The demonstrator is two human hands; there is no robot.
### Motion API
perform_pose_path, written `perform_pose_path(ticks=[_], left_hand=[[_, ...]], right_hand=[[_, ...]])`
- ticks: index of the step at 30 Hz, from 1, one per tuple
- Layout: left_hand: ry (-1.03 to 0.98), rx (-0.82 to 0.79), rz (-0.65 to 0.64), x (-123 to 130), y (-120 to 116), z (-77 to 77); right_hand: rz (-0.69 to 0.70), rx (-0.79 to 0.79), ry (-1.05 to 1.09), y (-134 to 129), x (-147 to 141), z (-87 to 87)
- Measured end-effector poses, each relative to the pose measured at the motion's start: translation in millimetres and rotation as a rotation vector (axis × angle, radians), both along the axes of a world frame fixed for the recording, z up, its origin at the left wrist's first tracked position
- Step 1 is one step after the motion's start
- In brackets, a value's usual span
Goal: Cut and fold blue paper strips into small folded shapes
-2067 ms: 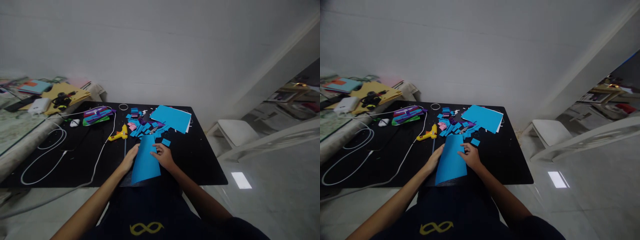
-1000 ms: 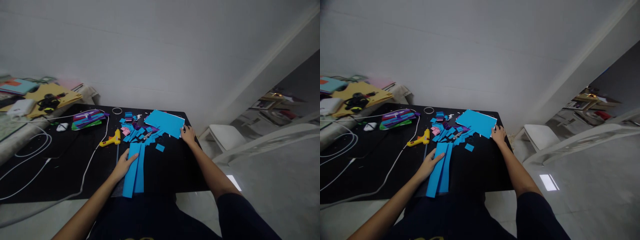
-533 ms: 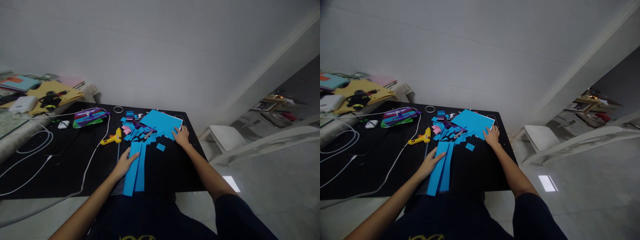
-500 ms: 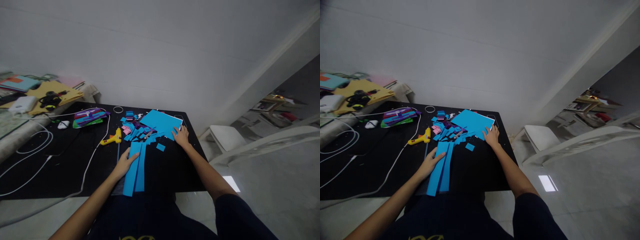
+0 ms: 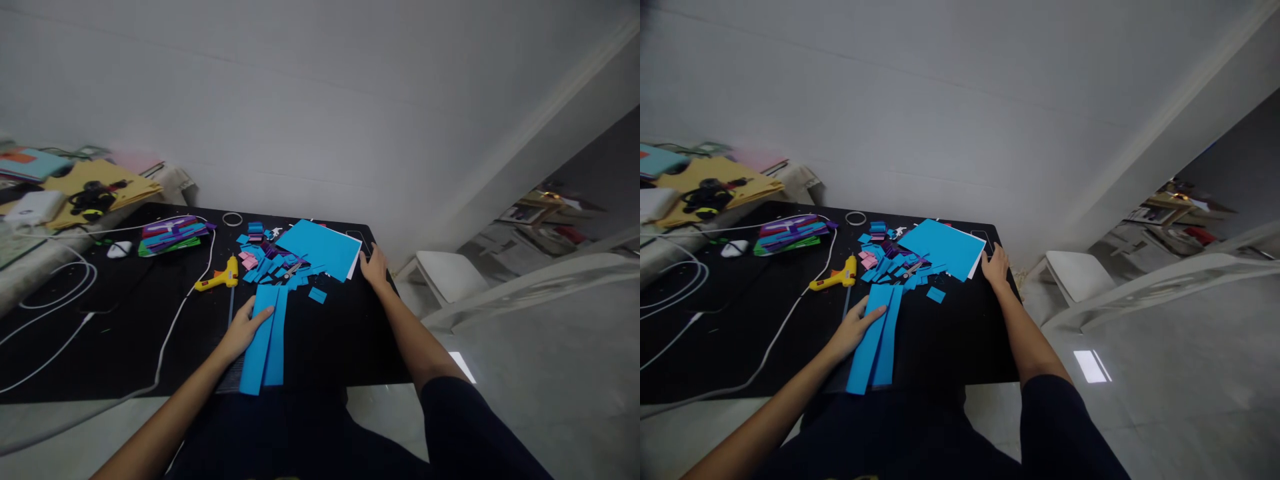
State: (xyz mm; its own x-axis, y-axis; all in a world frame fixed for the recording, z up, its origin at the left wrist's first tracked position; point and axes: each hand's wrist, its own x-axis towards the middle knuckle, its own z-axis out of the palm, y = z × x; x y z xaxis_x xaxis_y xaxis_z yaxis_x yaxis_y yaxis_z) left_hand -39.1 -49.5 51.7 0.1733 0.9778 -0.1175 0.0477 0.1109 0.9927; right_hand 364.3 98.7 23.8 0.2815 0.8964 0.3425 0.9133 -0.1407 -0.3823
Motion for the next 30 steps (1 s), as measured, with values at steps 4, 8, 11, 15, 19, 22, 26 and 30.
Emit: perform_pose_path(ticks=[4,8,11,15,19,22,26,30], left_hand=[[0.012,0.008,0.001,1.3,-0.6,3.6],[-0.001,0.018,0.007,0.7,-0.9,2.7],[-0.010,0.015,0.007,0.4,-0.5,1.2],[-0.009,0.023,0.007,0.7,0.3,-0.5],[-0.011,0.004,0.010,0.1,0.0,-1.5],[-0.013,0.003,0.006,-0.6,-0.1,-2.1],[-0.013,0.008,0.012,-0.8,0.3,-3.0],[-0.024,0.005,0.000,-1.4,0.6,-3.3]], right_hand=[[-0.010,-0.038,0.016,3.0,0.0,-1.1],[-0.027,-0.069,0.025,4.3,-0.2,-1.0],[-0.033,-0.075,0.024,4.2,0.4,0.9],[-0.046,-0.093,0.022,7.1,2.2,6.9],[-0.081,-0.115,0.030,12.1,2.0,11.2],[-0.105,-0.117,0.036,12.6,-2.5,9.0],[-0.133,-0.113,0.039,13.2,-11.3,3.5],[-0.155,-0.121,0.044,18.7,-20.0,1.5]])
